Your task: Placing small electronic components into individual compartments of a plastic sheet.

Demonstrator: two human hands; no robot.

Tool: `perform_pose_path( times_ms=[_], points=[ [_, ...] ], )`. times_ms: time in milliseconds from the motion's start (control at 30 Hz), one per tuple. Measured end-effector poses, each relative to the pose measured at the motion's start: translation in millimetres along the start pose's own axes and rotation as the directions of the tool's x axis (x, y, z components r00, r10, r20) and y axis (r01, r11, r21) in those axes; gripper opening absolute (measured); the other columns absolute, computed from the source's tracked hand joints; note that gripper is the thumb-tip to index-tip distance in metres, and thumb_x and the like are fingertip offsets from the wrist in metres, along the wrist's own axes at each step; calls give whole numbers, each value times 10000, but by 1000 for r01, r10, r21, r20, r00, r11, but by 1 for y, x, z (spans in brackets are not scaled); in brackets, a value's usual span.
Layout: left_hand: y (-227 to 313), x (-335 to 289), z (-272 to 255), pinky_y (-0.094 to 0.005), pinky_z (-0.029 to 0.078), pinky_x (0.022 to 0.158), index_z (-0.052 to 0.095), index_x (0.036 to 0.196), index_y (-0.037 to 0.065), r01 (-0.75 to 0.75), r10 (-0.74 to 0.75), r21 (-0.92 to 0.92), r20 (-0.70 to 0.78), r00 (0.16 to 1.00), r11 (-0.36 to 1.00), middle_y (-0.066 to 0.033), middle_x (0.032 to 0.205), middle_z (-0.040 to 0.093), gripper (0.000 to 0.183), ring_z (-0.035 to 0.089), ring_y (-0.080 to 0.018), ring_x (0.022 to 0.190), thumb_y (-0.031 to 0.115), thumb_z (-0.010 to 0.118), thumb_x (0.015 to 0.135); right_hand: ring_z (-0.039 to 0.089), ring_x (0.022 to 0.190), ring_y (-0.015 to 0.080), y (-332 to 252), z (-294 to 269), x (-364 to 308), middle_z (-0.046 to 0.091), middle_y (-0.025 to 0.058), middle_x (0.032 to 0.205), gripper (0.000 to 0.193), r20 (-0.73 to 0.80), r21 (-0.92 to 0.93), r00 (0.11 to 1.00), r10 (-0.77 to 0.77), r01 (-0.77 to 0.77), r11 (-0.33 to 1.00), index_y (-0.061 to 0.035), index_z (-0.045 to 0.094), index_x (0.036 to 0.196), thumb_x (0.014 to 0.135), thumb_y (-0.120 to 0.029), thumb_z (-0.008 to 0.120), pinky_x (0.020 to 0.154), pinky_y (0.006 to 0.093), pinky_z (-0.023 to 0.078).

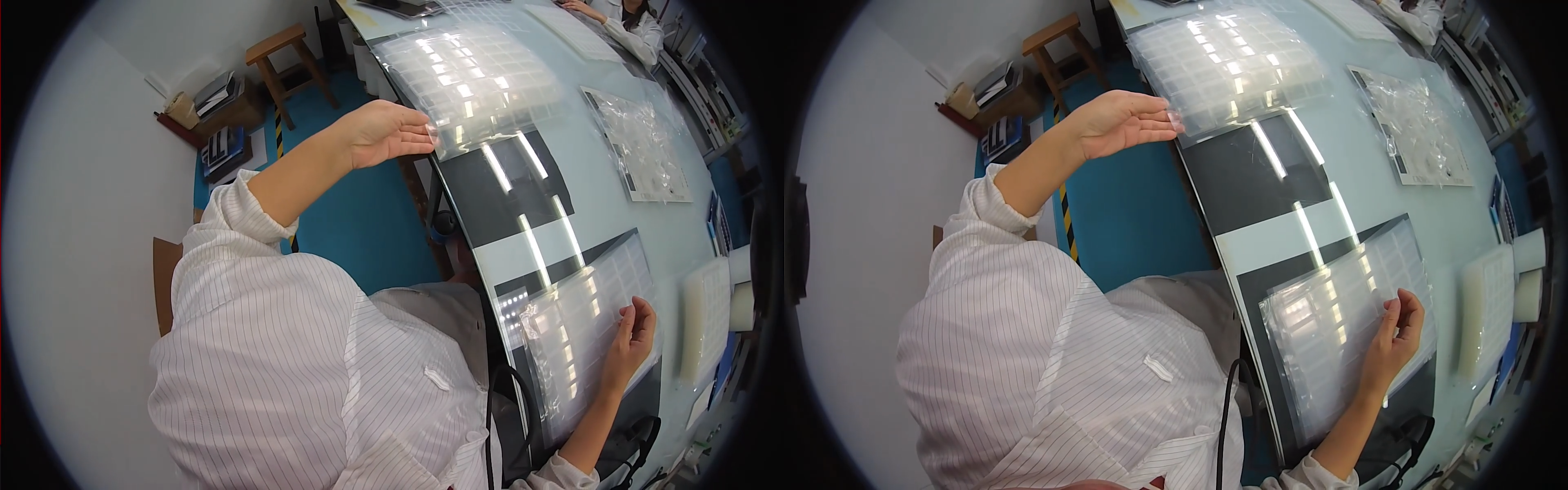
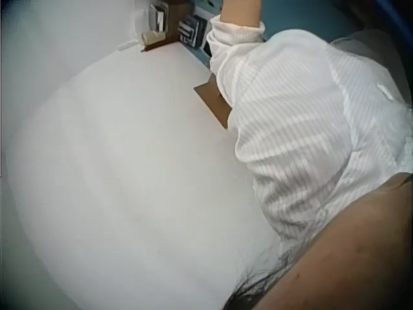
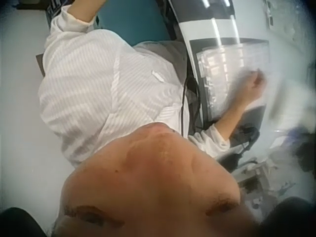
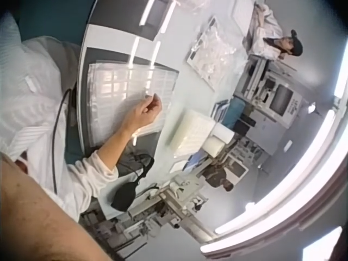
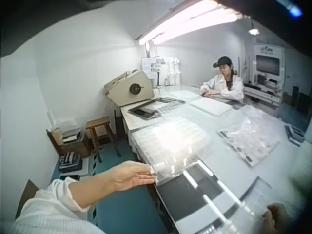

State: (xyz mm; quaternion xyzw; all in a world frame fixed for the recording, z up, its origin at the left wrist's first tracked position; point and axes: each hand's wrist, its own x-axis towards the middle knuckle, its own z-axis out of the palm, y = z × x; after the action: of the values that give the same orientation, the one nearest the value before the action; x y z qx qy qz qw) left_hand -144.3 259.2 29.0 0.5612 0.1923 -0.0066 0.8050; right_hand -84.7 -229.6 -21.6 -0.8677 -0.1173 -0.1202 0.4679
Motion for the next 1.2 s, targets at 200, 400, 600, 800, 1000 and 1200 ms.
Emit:
perform_pose_path(
  times_ms=[200, 400, 600, 800, 1000, 1200],
  points=[
    [-16, -10, 28, -433, 530, 1064, 410, 1310, -242, 146, -145, -97, 17, 989, 985, -366, 1310, 537, 480, 610, -398, 1221, 102, 570, 1016, 568, 880, 81, -4, 1, -1, 611, 19, 976, 203, -7, -53, 1000, 8, -8, 999, -12, 628, 1194, 1039, -130, 567, 783, 219, 456],
    [-21, -3, 39, -440, 549, 1047, 456, 1267, -232, 103, -94, -274, 43, 995, 956, -359, 1263, 574, 402, 624, -406, 1199, 74, 543, 1019, 578, 883, 85, -7, 0, -2, 622, 27, 970, 205, -9, -81, 1000, -9, 8, 997, -11, 629, 1194, 1033, -123, 570, 791, 222, 456],
    [-13, -3, 39, -432, 571, 1006, 548, 1239, -158, -65, 61, -150, -35, 998, 987, -266, 1180, 636, 351, 659, -358, 1136, 111, 573, 1014, 591, 876, 89, -5, -1, -1, 631, 26, 957, 209, 16, -66, 1000, 12, -11, 998, -13, 631, 1204, 1031, -112, 566, 809, 232, 461],
    [-30, -5, 25, -392, 560, 985, 600, 1238, -82, -36, 49, 89, -151, 987, 995, -180, 1110, 653, 328, 661, -278, 1081, 143, 625, 1000, 614, 914, 97, -4, 0, -1, 655, 37, 1001, 215, 19, -70, 1000, -7, 9, 997, -10, 628, 1211, 1027, -99, 561, 834, 245, 469],
    [-25, -6, 31, -372, 551, 1002, 609, 1181, -94, -101, 97, -90, -48, 994, 991, -179, 1101, 650, 287, 654, -256, 1068, 112, 641, 984, 611, 913, 98, -4, -1, -1, 654, 32, 1022, 209, 17, -84, 1000, -14, 15, 996, -3, 626, 1200, 1025, -98, 562, 839, 241, 466],
    [-20, 3, 34, -379, 557, 1001, 608, 1102, -101, -201, 186, -182, -99, 978, 963, -190, 1103, 649, 217, 656, -265, 1069, 70, 640, 973, 585, 884, 91, -5, 0, 0, 637, 23, 992, 186, 23, -35, 1000, -18, 19, 999, 0, 630, 1164, 1023, -106, 573, 828, 238, 467]
  ],
)
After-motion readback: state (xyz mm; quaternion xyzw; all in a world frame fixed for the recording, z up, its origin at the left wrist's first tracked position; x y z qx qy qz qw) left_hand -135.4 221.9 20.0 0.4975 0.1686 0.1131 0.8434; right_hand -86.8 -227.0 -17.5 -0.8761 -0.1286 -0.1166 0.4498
